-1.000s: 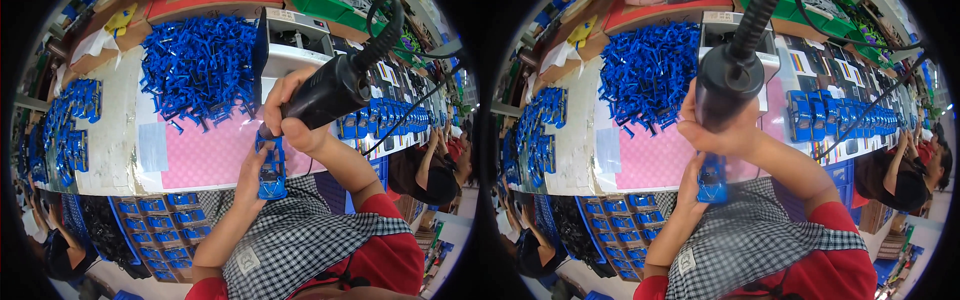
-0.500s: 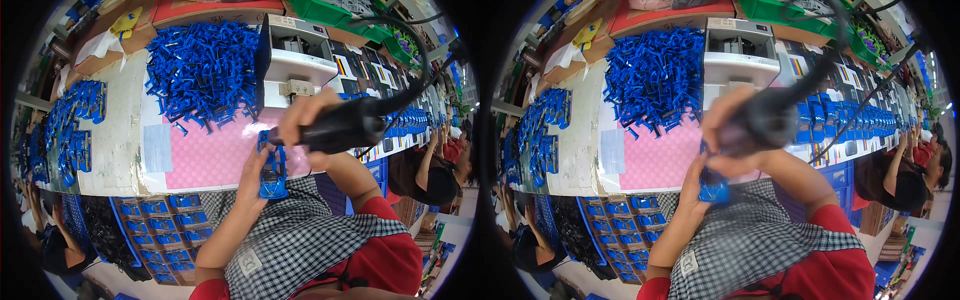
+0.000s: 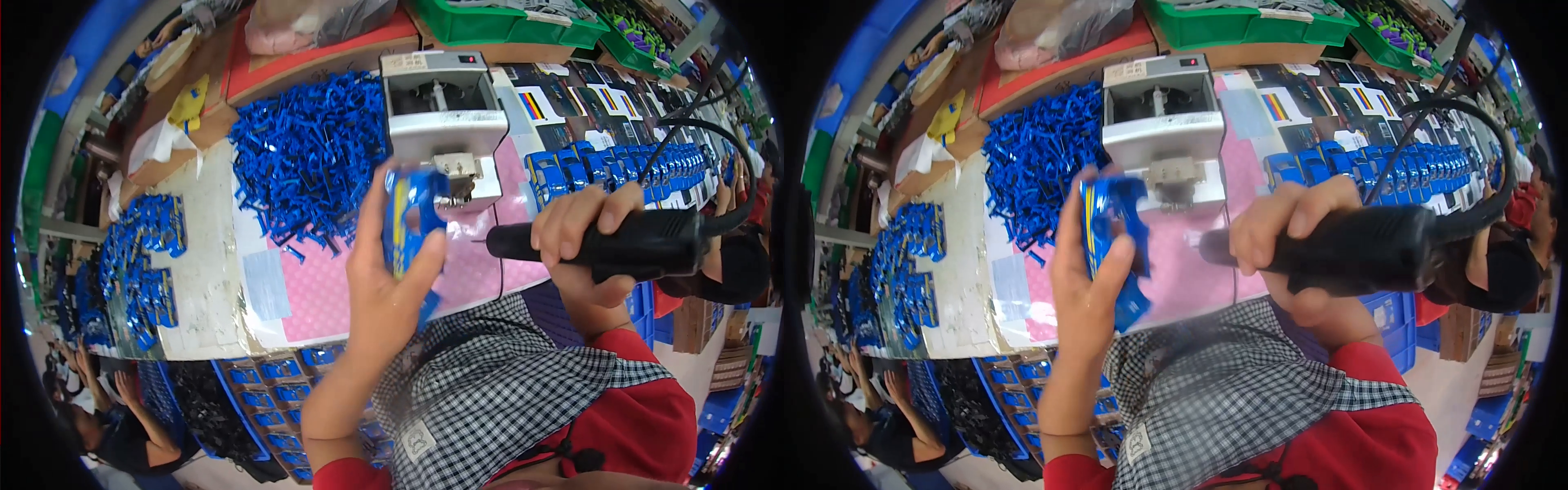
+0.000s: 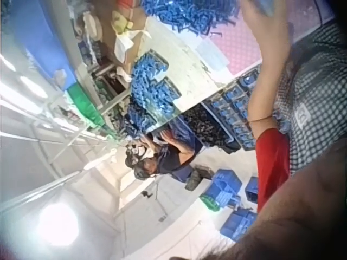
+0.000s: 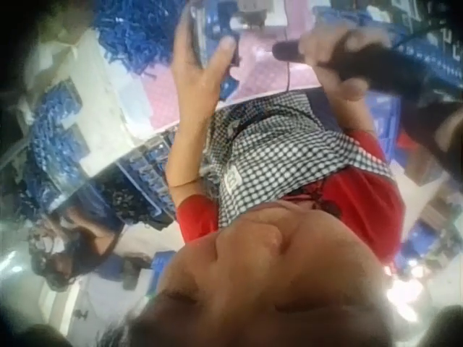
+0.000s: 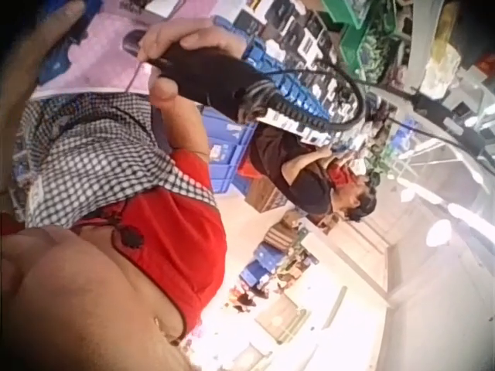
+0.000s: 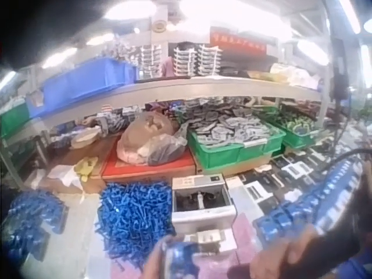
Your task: The person attaches small plastic parts to toy car bodies by hand, fastens them inside the car bodies using a handheld power tool, and places the assembled car bodies in a row.
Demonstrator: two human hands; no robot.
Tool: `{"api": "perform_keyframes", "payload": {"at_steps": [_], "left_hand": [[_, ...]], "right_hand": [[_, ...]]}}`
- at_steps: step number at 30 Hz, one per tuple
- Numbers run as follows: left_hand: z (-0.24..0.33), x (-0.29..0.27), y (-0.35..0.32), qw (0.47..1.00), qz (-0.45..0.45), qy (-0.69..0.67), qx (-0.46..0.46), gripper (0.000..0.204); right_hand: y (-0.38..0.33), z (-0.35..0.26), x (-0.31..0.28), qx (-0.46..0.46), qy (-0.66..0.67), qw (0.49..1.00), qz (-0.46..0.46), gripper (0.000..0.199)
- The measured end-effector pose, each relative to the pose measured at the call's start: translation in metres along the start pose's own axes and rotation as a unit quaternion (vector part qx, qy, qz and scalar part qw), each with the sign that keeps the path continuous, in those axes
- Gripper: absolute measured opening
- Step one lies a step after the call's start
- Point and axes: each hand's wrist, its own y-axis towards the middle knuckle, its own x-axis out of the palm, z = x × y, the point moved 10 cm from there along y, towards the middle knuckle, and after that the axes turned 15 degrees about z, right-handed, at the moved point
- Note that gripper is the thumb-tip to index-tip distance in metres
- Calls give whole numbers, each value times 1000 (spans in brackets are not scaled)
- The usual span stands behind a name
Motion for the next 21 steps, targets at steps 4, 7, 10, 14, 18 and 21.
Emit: {"api": "perform_keyframes", "payload": {"at_steps": [4,7,10,14,18,21], "left_hand": [[69,76,32,820,-107,397,398,60],[57,92,53,738,-129,539,385,56],[79,65,47,857,-78,330,389,58],[8,15,11,997,-65,-20,-37,61],[-99,4,-65,916,-35,-229,-328,59],[-144,2,-96,855,44,-269,-442,49]], "right_hand": [[-11,4,-16,-8,2,1000,-17,55],[-26,20,-16,29,43,995,-81,51],[-31,18,-23,67,78,987,-120,49],[-10,0,-23,18,28,994,-103,51],[10,-10,-1,-45,38,994,-90,53],[22,-8,26,-104,7,988,-117,56]]}}
